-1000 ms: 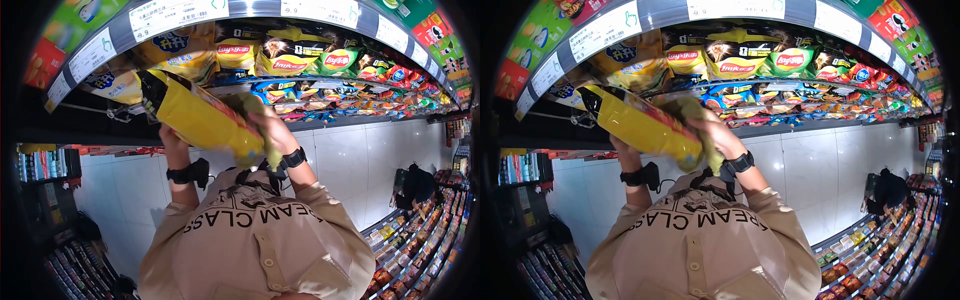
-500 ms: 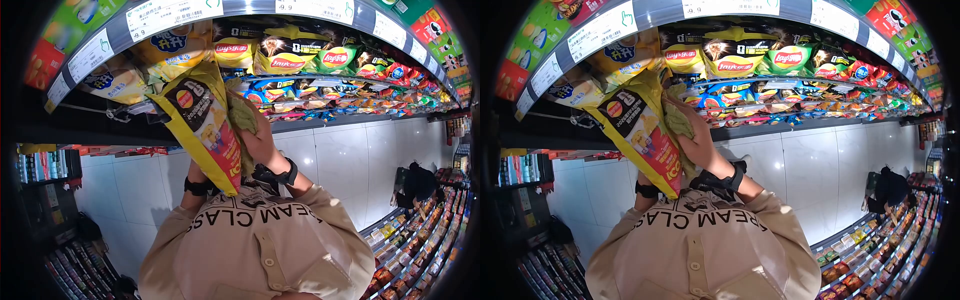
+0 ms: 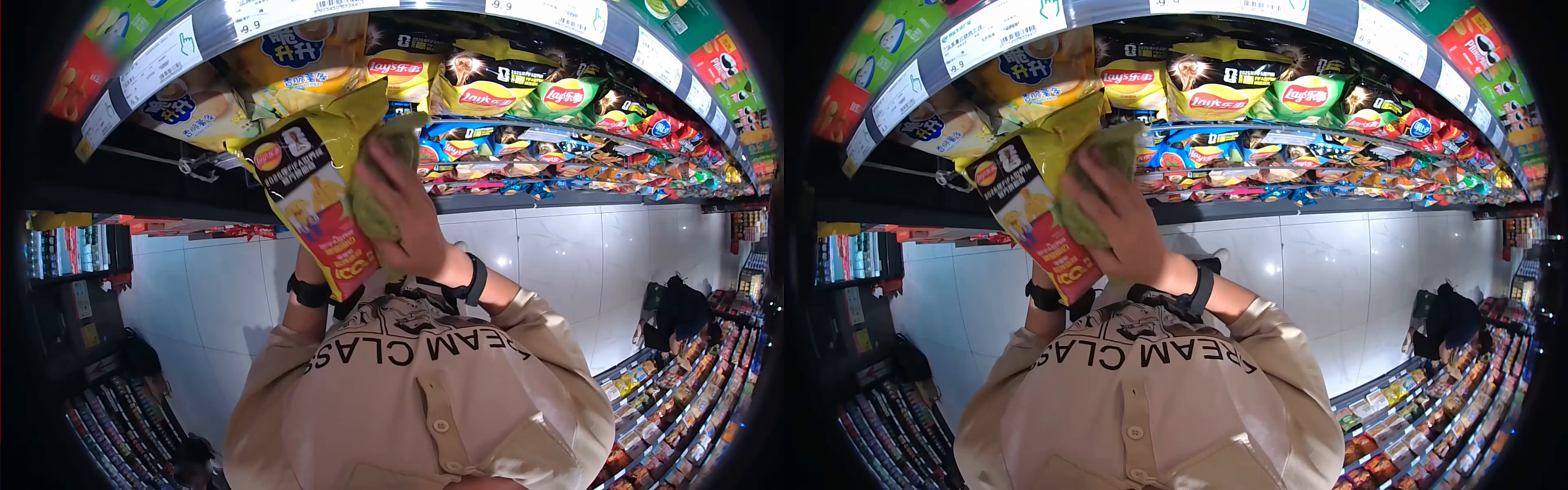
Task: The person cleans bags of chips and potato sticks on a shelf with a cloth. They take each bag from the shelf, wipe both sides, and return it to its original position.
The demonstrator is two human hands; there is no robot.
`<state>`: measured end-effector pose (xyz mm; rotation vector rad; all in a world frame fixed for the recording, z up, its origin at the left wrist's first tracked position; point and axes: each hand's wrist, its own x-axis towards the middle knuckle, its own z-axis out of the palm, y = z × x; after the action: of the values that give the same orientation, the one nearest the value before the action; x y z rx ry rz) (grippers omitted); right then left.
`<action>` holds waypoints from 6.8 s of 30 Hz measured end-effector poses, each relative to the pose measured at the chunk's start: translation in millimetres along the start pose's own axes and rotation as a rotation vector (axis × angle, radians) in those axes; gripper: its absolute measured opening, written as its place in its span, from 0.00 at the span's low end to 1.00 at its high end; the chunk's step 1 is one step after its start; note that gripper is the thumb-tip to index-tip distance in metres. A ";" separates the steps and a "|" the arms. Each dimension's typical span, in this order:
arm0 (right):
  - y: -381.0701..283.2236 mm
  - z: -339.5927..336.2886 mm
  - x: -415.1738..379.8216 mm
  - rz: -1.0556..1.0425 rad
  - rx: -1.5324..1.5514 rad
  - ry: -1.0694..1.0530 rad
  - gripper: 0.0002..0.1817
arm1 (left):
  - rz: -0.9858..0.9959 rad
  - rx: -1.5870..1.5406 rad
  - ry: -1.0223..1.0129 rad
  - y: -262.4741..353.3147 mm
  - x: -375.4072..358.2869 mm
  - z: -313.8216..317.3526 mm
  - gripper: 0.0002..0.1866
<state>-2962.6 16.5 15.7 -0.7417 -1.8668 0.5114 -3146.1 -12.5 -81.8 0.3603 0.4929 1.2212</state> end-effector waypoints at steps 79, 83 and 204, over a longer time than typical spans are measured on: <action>56.7 -80.2 47.5 0.250 -0.350 0.271 0.30 | 0.734 1.126 0.093 61.7 106.9 110.6 0.22; 66.9 -96.7 46.1 0.222 -0.436 0.361 0.25 | 0.615 1.474 0.246 80.3 134.6 98.0 0.32; 50.1 192.9 142.8 0.331 0.186 0.070 0.19 | 0.820 1.133 0.425 270.6 82.2 -5.2 0.36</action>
<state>-3168.6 148.7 2.1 -0.9348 -1.6129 0.8465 -3344.0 149.0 39.6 1.3744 1.5071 1.7150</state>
